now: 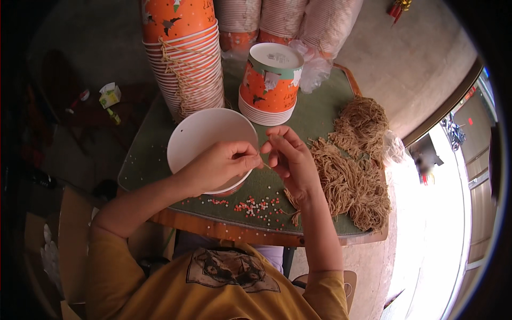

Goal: Threading strings through pre-drilled holes in paper bowls and stacking them for packaging.

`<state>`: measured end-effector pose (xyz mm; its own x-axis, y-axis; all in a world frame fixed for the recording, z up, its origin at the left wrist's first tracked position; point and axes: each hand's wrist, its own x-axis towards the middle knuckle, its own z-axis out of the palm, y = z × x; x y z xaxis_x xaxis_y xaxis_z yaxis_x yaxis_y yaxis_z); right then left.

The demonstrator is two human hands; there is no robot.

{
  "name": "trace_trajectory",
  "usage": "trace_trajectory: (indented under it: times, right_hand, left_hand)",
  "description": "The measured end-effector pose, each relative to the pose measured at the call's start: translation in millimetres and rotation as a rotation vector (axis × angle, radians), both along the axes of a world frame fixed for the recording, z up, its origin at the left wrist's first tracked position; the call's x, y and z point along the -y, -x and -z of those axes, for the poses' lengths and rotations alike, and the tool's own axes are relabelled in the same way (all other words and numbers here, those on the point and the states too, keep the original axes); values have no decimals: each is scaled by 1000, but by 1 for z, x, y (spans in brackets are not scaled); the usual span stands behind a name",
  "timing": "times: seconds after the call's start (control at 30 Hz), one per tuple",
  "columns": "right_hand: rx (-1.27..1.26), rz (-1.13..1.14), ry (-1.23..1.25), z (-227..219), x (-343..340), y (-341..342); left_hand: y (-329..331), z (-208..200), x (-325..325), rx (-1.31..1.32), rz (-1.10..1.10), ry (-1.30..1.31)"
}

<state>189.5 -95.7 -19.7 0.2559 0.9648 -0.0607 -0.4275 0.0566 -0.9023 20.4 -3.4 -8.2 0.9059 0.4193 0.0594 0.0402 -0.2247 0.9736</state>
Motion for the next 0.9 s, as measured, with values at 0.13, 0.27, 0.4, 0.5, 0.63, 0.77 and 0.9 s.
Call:
trace_trajectory:
  times: [0.13, 0.27, 0.4, 0.5, 0.63, 0.77, 0.9]
  right_hand:
    - [236, 98, -18, 5, 22, 14]
    - [994, 367, -254, 13, 32, 31]
    - [998, 393, -262, 7, 34, 50]
    - [1026, 405, -272, 10, 30, 58]
    - [1160, 408, -289, 15, 32, 55]
    - [735, 304, -243, 23, 38, 43]
    - [611, 342, -52, 19, 34, 23]
  left_hand:
    - [0, -5, -2, -73, -48, 162]
    - [-3, -8, -1, -80, -31, 109]
    - [-1, -9, -1, -47, -37, 218]
    - [-1, -18, 2, -130, -67, 352]
    - [3, -21, 0, -138, -95, 586]
    - [6, -18, -5, -93, -64, 570]
    - [6, -17, -6, -87, -65, 443]
